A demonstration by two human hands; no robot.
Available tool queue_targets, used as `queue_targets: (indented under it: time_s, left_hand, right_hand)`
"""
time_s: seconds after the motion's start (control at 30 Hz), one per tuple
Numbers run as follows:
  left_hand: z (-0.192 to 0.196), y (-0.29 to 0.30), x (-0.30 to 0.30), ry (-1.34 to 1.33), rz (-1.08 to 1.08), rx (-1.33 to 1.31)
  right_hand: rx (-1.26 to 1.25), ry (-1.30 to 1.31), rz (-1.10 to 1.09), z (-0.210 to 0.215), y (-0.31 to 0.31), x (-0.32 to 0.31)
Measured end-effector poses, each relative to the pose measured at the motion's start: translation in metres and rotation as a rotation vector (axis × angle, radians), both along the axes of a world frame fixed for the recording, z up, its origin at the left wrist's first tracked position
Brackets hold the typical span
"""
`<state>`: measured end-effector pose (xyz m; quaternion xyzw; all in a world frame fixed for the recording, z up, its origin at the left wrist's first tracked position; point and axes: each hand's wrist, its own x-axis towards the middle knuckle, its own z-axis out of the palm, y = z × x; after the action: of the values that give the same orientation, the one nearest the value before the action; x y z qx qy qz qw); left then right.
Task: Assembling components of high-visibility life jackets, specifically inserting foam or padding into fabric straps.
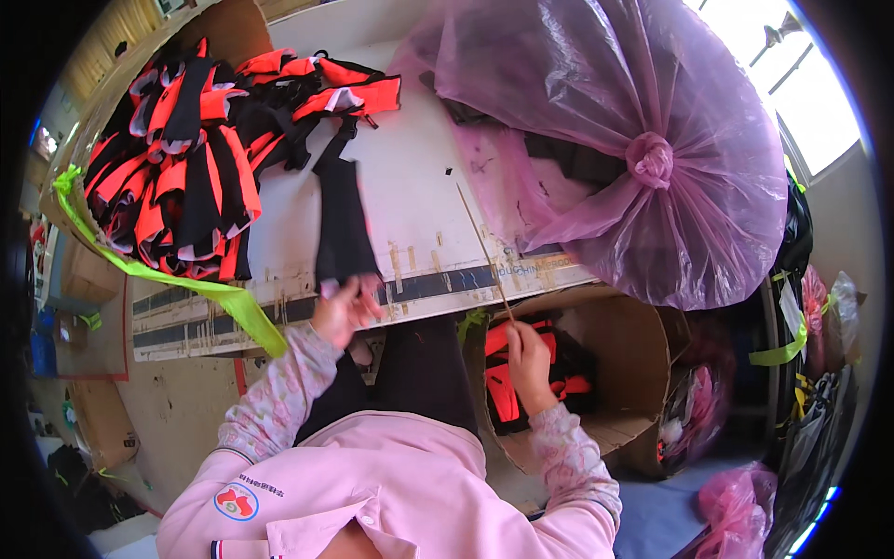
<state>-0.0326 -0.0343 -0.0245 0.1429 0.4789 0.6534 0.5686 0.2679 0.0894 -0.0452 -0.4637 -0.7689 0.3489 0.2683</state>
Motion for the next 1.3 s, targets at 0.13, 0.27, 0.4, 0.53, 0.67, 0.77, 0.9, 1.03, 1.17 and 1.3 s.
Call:
queue_targets:
  time_s: [0.13, 0.27, 0.4, 0.53, 0.67, 0.77, 0.9, 1.03, 1.17, 1.3]
  left_hand:
    - [-0.027, -0.012, 0.043, -0.066, -0.068, -0.119]
    - [-0.039, -0.020, 0.042, -0.098, -0.100, -0.132]
    - [-0.035, -0.017, 0.045, -0.102, -0.076, -0.089]
    - [-0.040, -0.022, 0.044, -0.087, -0.077, -0.055]
    - [-0.034, -0.018, 0.048, -0.101, -0.074, -0.066]
    - [-0.033, -0.015, 0.049, -0.121, -0.068, -0.088]
    - [-0.033, -0.017, 0.048, -0.120, -0.061, -0.102]
    - [-0.009, -0.003, 0.056, -0.101, -0.040, -0.157]
    - [0.013, 0.007, 0.051, -0.146, -0.089, -0.174]
    - [0.013, 0.018, 0.049, -0.210, -0.072, -0.155]
  right_hand:
    - [0.285, -0.067, 0.051, 0.021, 0.069, -0.035]
    - [0.217, 0.081, -0.020, 0.040, 0.164, -0.065]
    - [-0.460, 0.681, -0.194, 0.019, 0.283, -0.072]
    - [-0.680, 0.691, -0.410, 0.019, 0.322, -0.080]
    - [-0.650, 0.871, -0.449, 0.013, 0.334, -0.069]
    - [-0.538, 0.955, -0.445, 0.026, 0.307, -0.073]
    - [-0.457, 1.114, -0.407, 0.063, 0.205, -0.082]
    - [-0.362, 1.025, -0.295, 0.065, 0.116, -0.048]
    - [-0.077, 0.860, 0.005, 0.128, 0.047, -0.033]
    - [0.419, 0.520, 0.374, 0.189, 0.001, -0.011]
